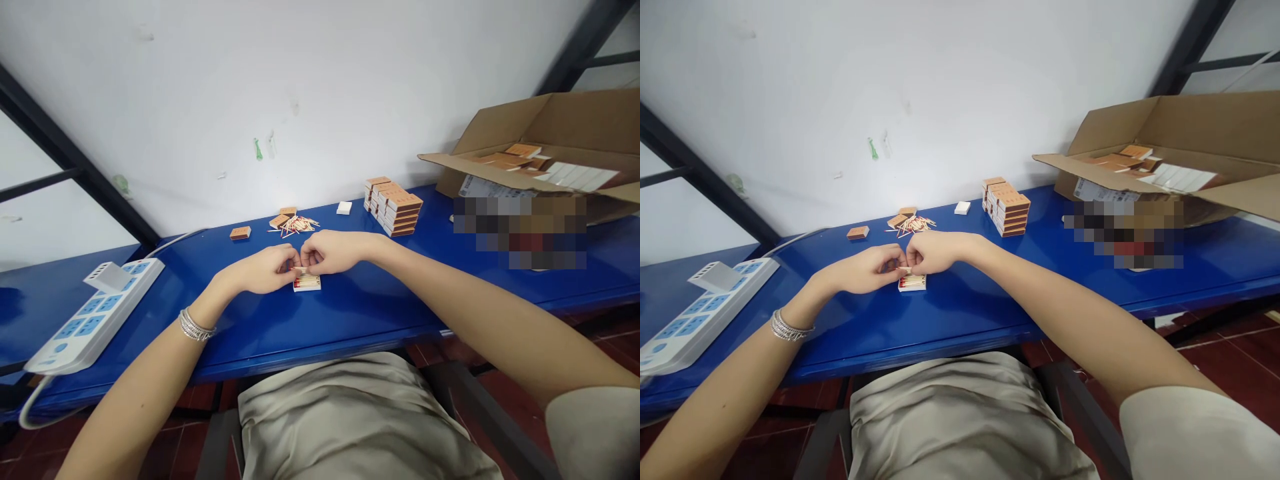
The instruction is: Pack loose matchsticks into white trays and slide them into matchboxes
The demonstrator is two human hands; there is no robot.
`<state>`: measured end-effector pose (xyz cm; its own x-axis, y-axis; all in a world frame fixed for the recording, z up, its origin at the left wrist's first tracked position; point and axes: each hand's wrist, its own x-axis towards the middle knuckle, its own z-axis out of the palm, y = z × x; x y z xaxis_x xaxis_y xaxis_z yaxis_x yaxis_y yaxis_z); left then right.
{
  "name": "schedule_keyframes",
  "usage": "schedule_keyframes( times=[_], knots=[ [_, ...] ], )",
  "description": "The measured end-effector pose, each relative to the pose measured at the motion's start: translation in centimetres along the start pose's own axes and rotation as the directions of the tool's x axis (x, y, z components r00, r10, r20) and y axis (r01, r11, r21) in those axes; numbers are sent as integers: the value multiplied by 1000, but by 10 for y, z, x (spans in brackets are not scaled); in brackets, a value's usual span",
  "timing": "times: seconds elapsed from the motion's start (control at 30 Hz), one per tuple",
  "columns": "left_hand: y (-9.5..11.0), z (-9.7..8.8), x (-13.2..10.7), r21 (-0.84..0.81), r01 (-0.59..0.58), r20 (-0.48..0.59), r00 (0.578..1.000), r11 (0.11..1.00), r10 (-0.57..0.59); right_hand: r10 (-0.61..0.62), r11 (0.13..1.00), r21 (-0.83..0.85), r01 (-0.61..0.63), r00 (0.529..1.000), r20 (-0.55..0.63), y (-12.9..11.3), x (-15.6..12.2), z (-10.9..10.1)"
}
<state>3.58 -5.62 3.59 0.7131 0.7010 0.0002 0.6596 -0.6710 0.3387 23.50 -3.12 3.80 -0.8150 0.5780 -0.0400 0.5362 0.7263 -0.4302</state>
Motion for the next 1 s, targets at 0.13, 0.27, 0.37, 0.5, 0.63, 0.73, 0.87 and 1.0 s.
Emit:
schedule_keyframes(
  times=[0.13, 0.27, 0.37, 0.5, 0.63, 0.73, 0.87, 1.0],
  knots=[
    [5, 2, 0, 21, 23, 23, 999, 1000, -24, -55, 996, 77, 51, 997, 51, 6, -3, -6],
    [5, 3, 0, 64, 3, 23, 1000, 998, -5, -45, 997, 57, 47, 998, -38, 13, -3, -8],
    [3, 3, 0, 79, -7, 12, 1000, 997, 6, -34, 999, 33, 36, 998, -54, 15, -3, -8],
    [6, 1, 0, 70, 7, 10, 1000, 998, -8, -33, 998, 52, 35, 999, -24, 16, -3, -8],
    [9, -2, -1, 52, 20, 14, 1000, 998, -20, -9, 997, 83, 5, 999, 46, 16, -3, -8],
    [7, -3, -2, 36, 9, 12, 1000, 999, -9, 12, 994, 108, -20, 997, 76, 16, -2, -7],
    [2, -3, -2, -26, 36, 32, 999, 999, -36, 12, 993, 112, -21, 997, 81, 15, -1, -5],
    [1, -4, -3, -113, 65, 76, 995, 991, -57, 5, 995, 100, -13, 997, 81, 13, 0, -5]
  ],
)
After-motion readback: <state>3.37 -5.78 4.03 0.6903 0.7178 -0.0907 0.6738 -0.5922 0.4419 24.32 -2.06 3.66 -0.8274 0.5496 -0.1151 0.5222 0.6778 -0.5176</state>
